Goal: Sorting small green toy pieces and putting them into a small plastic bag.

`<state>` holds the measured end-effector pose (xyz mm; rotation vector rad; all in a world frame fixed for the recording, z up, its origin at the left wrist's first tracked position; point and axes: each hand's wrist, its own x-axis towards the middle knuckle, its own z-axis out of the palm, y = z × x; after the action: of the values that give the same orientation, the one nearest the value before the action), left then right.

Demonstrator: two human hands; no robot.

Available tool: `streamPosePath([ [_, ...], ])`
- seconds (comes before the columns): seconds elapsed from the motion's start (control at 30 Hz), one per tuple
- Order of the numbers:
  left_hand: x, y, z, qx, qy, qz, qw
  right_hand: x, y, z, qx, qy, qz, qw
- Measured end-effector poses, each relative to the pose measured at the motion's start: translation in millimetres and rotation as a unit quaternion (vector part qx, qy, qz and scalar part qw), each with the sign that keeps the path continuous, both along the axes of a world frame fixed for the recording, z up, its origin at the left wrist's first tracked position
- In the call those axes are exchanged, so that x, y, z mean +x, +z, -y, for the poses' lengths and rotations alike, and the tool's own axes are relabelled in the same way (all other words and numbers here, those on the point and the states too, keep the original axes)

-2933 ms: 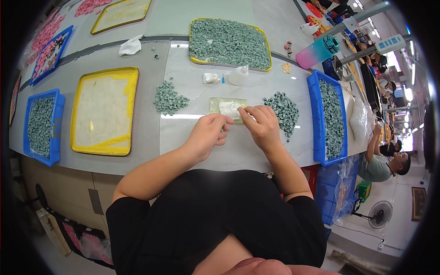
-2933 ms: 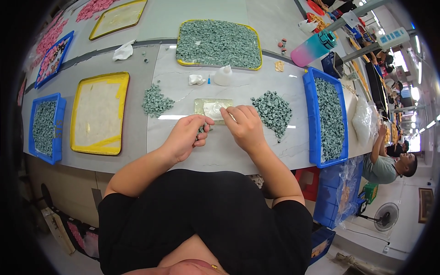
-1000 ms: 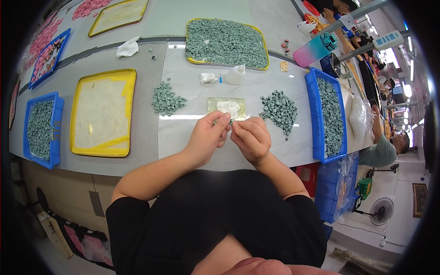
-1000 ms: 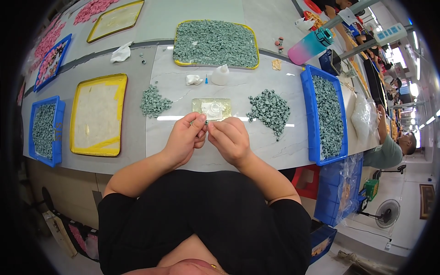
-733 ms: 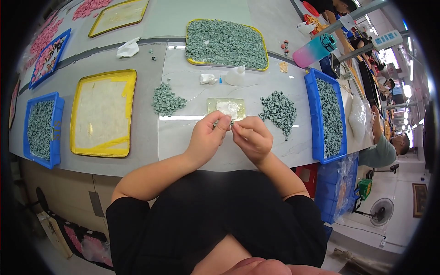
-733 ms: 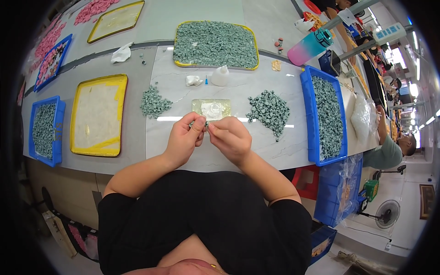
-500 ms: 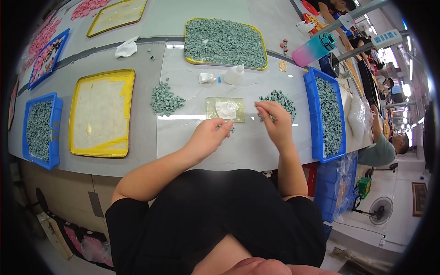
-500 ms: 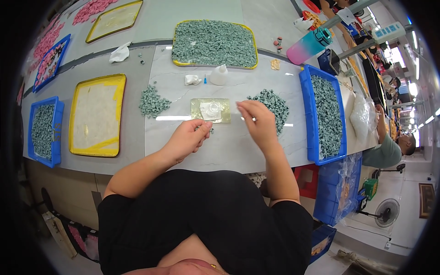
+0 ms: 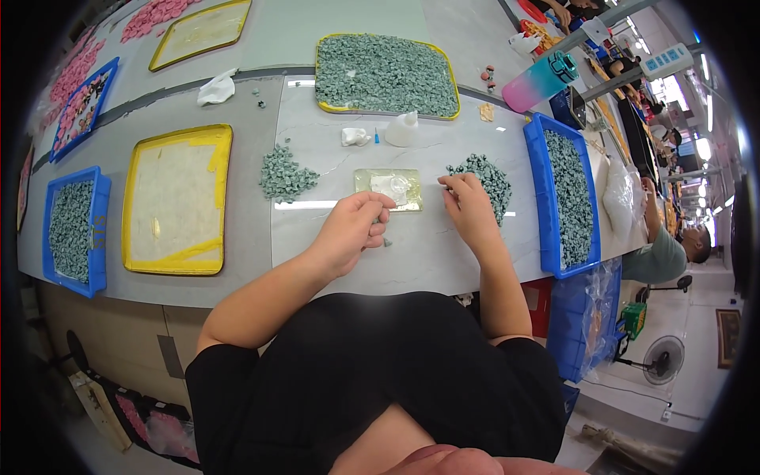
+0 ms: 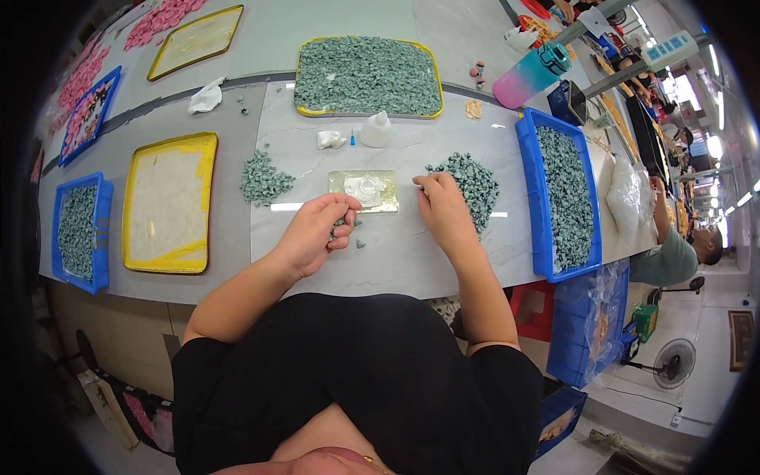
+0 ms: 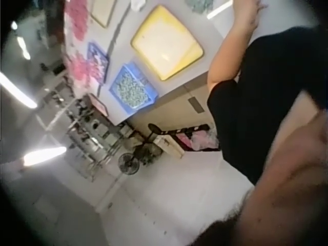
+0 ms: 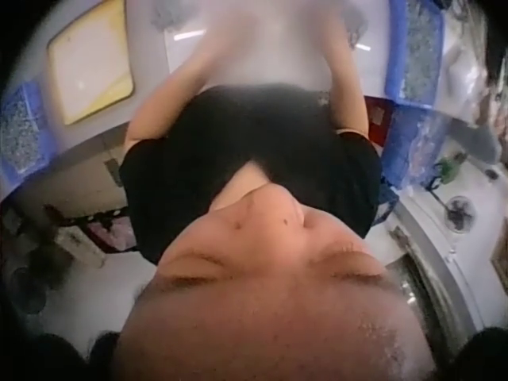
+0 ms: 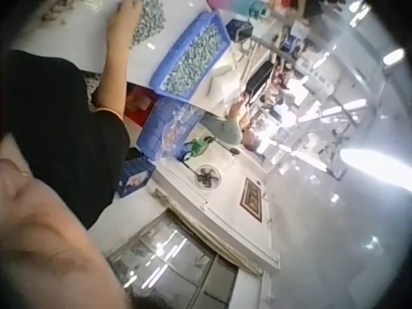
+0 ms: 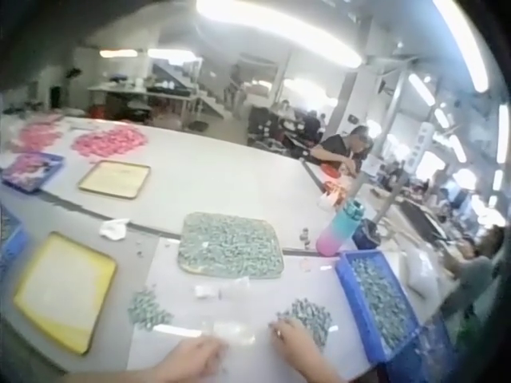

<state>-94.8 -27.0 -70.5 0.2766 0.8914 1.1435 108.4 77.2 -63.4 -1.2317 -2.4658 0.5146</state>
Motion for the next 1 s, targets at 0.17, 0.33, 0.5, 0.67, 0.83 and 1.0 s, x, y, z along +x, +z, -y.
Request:
streamPosePath([
  [0.17,1.0,-7.6,-0.1,0.044,-0.069,0.029,0.996,-17.1,12.9,25.1,-0.077,0.037,-0.161,0.983],
  [0.33,8.7,-7.5,0.2,0.056,-0.062,0.071,0.994,-29.6,13.3,43.4,-0.072,0.086,-0.239,0.964],
  [0.5,10.1,-5.5,-1.2,0.063,-0.034,0.044,0.996,-26.1,10.2,44.2,0.061,0.103,-0.202,0.972],
  [0.67,8.1,-0.9,-1.3,0.074,-0.036,-0.012,0.997,-24.2,6.4,39.9,0.137,0.161,-0.164,0.964],
  [0.83,4.7,-10.5,-1.7,0.051,-0.004,-0.045,0.998,-27.5,2.5,15.0,0.212,0.183,-0.125,0.952],
  [1.0,3.1,-6.4,0.0,0.052,0.034,-0.049,0.997,-30.6,-1.0,4.1,0.253,0.219,-0.056,0.941],
])
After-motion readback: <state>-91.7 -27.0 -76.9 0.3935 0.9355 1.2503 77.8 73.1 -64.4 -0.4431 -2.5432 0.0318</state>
